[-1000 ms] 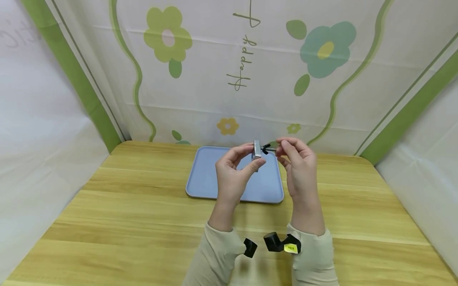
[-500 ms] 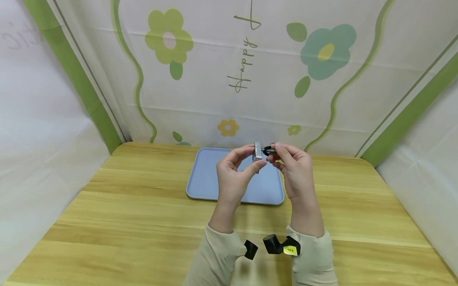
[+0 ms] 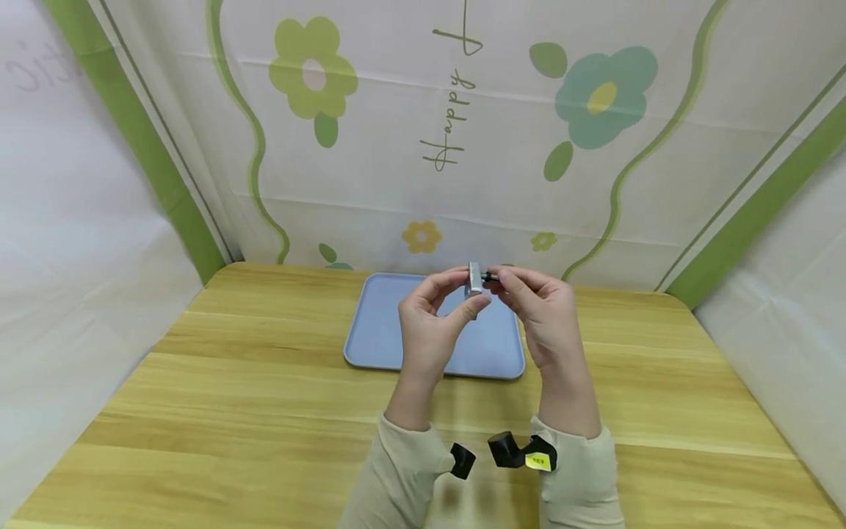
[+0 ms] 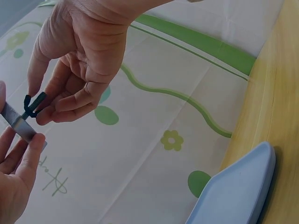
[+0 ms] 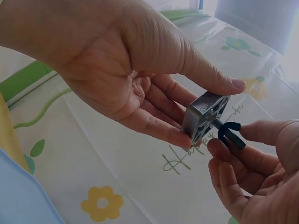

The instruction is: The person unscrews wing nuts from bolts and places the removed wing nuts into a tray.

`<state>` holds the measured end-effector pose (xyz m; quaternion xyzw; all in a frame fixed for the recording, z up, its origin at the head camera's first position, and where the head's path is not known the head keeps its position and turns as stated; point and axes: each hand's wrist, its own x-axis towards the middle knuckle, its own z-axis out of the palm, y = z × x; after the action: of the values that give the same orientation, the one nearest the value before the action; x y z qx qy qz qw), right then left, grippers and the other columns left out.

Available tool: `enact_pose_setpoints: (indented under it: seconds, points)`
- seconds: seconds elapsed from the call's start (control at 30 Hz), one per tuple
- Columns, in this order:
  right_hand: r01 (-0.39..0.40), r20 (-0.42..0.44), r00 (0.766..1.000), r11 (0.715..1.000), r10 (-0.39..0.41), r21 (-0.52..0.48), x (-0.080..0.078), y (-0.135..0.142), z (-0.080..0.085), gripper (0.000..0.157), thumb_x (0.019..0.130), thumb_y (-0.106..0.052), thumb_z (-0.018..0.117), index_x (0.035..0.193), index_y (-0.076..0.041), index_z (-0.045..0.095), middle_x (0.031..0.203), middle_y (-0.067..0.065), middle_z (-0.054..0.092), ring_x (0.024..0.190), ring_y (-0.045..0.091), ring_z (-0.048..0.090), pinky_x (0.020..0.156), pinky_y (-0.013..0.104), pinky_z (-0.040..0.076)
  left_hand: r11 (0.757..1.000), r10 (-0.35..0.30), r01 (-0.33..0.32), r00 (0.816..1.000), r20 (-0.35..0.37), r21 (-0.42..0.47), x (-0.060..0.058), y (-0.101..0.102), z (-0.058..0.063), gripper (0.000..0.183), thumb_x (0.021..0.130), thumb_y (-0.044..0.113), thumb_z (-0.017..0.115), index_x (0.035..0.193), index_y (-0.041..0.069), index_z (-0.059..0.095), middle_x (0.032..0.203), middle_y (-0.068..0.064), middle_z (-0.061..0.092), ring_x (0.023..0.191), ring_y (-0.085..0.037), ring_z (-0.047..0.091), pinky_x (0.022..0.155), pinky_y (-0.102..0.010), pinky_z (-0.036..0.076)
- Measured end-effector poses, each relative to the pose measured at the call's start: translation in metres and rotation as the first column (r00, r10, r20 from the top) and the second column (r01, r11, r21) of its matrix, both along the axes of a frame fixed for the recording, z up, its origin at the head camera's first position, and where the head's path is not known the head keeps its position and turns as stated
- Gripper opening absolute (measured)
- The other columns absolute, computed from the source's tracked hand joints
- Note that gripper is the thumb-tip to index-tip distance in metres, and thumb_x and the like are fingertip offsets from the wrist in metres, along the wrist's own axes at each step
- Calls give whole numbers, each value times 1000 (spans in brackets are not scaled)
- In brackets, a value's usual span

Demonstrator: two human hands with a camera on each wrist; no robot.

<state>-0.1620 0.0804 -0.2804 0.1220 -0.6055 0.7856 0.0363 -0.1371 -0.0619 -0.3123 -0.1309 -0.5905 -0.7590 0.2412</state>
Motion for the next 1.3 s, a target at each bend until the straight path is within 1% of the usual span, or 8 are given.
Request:
enact_pose_setpoints:
  seconds: [0.2, 0.3, 0.47, 0.87, 0.97, 1.1, 1.2, 1.3]
  points:
    - [-17, -57, 998, 1000, 17, 0, -1, 1, 0, 29, 95, 4, 63, 94, -20, 79, 96, -6, 73, 93, 7, 66, 83, 18, 56, 1000, 5, -5, 1000, 0, -10, 0, 0, 1, 33, 80, 6, 82, 110, -2, 69, 120, -14, 69, 116, -17, 65, 79, -28, 62]
    - [-4, -87, 996, 1000, 4, 6, -2, 1, -1, 35, 93, 9, 62, 95, -22, 78, 97, -6, 72, 90, 8, 63, 80, 18, 56, 1000, 5, -5, 1000, 0, -14, 0, 0, 2, 33, 81, 5, 81, 111, -2, 69, 120, -14, 69, 116, -17, 65, 79, -27, 62]
    - [11, -138, 990, 1000, -8, 22, -2, -1, -1, 38, 90, 15, 61, 99, -19, 78, 99, -6, 71, 89, 11, 58, 78, 16, 54, 1000, 7, -7, 1000, -2, -11, 0, 0, 2, 33, 81, 4, 81, 111, -2, 69, 120, -14, 69, 115, -17, 65, 77, -26, 62]
    - [8, -242, 970, 999, 1, 36, -1, -3, -2, 34, 89, 17, 60, 96, -14, 72, 97, -5, 71, 99, 15, 61, 83, 20, 53, 1000, -8, 8, 1000, -3, -10, -1, 1, 2, 33, 81, 5, 81, 111, -3, 69, 122, -14, 68, 116, -18, 64, 82, -28, 62]
    - [1, -215, 977, 1000, -4, -15, 0, -3, -2, 30, 91, 12, 61, 98, -14, 72, 97, -4, 70, 96, 13, 61, 81, 20, 54, 1000, -2, 2, 1000, 5, -5, -1, 1, 2, 34, 81, 7, 81, 111, -3, 69, 121, -14, 68, 116, -18, 65, 80, -27, 62]
    - [43, -129, 990, 997, -51, -68, 1, -1, 0, 22, 96, 3, 60, 95, -15, 73, 93, -2, 67, 87, 11, 61, 78, 21, 54, 1000, 3, -3, 1000, 12, 1, 0, 0, 2, 34, 80, 9, 82, 110, -2, 69, 121, -13, 69, 115, -17, 65, 78, -25, 62]
    - [88, -60, 994, 996, -90, -32, 1, 0, 2, 21, 99, -6, 59, 89, -17, 73, 88, -3, 64, 80, 12, 60, 75, 23, 54, 1000, 5, -5, 1000, 12, -2, 0, 0, 1, 35, 80, 10, 82, 110, -2, 69, 121, -13, 69, 115, -18, 65, 77, -24, 62]
    - [95, -13, 995, 995, -95, 4, 2, 0, 3, 23, 101, -13, 59, 84, -19, 73, 83, -3, 63, 75, 12, 59, 72, 24, 54, 1000, 1, -1, 1000, 16, -4, 1, 0, 1, 35, 80, 10, 82, 110, -3, 69, 121, -13, 69, 116, -18, 65, 78, -25, 62]
